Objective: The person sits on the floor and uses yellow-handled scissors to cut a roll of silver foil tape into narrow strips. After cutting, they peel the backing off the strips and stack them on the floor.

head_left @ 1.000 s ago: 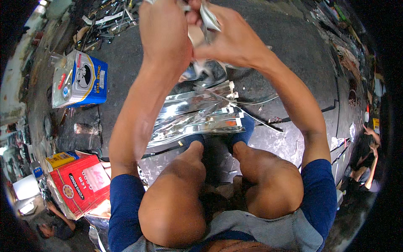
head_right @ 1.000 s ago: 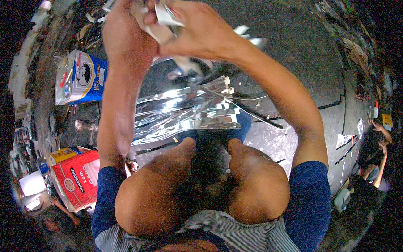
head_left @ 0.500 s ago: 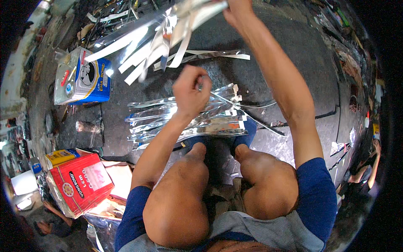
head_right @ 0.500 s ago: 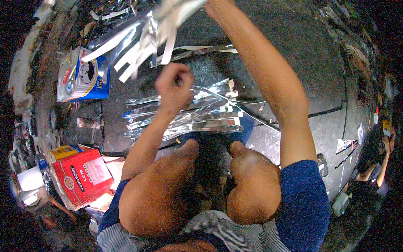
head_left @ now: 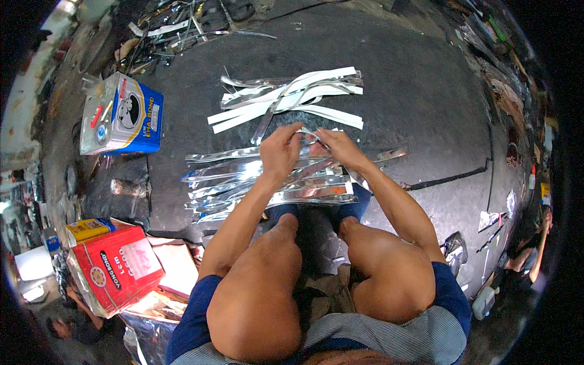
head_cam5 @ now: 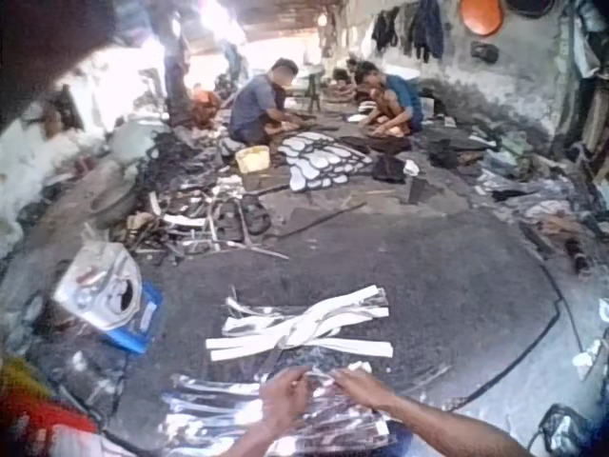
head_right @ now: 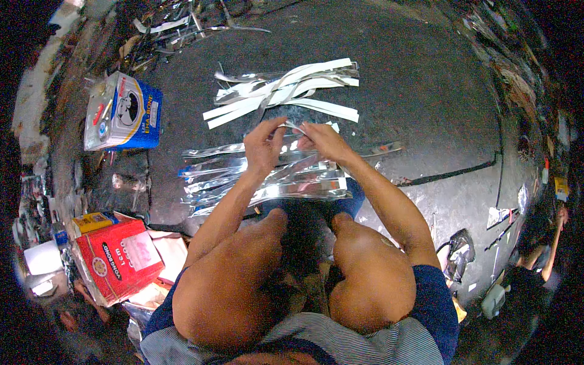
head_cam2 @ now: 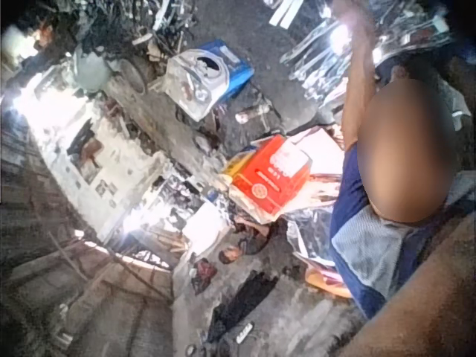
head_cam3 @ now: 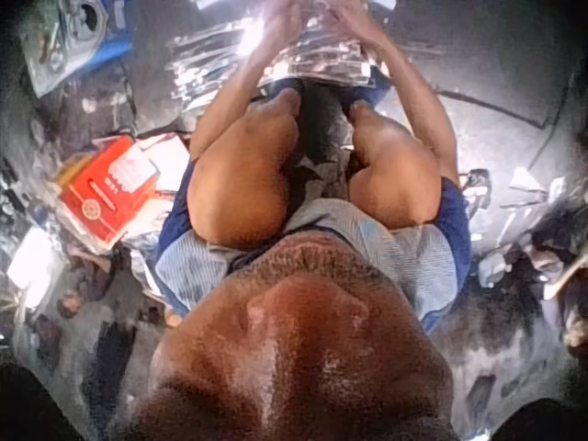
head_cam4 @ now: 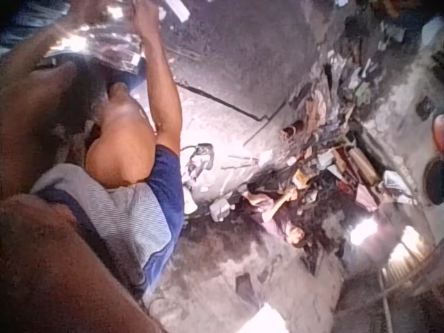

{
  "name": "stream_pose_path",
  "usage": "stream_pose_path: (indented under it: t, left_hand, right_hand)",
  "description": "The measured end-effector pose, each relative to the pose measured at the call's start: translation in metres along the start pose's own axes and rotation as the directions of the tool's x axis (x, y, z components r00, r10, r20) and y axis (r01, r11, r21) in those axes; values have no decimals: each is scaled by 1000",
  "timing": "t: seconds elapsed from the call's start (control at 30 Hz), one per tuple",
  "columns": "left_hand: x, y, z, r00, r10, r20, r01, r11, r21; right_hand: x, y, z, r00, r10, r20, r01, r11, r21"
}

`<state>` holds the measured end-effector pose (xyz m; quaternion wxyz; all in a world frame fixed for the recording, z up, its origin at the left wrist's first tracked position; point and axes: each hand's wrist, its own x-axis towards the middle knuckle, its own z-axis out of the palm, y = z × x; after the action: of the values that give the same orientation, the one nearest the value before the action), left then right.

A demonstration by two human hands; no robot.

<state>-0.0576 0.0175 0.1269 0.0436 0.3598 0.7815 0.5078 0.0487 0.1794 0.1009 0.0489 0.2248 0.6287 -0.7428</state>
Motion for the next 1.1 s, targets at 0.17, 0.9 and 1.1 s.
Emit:
stream_pose_path:
  t: [0.17, 0.9, 1.1]
  left_hand:
    - [17, 28, -25, 859, -445, 254, 483, 540, -689]
    - [12, 61, -22, 820, -425, 382, 565, 500, -656]
    - [13, 60, -15, 879, -345, 328, 475, 677, -562]
  right_hand:
    - [-10, -63, -8, 973, -232, -8, 218, 924, -315]
    - [-51, -70, 43, 821, -445, -358, 367, 891, -268]
    - [-59, -70, 43, 802, -503, -324, 369, 842, -394]
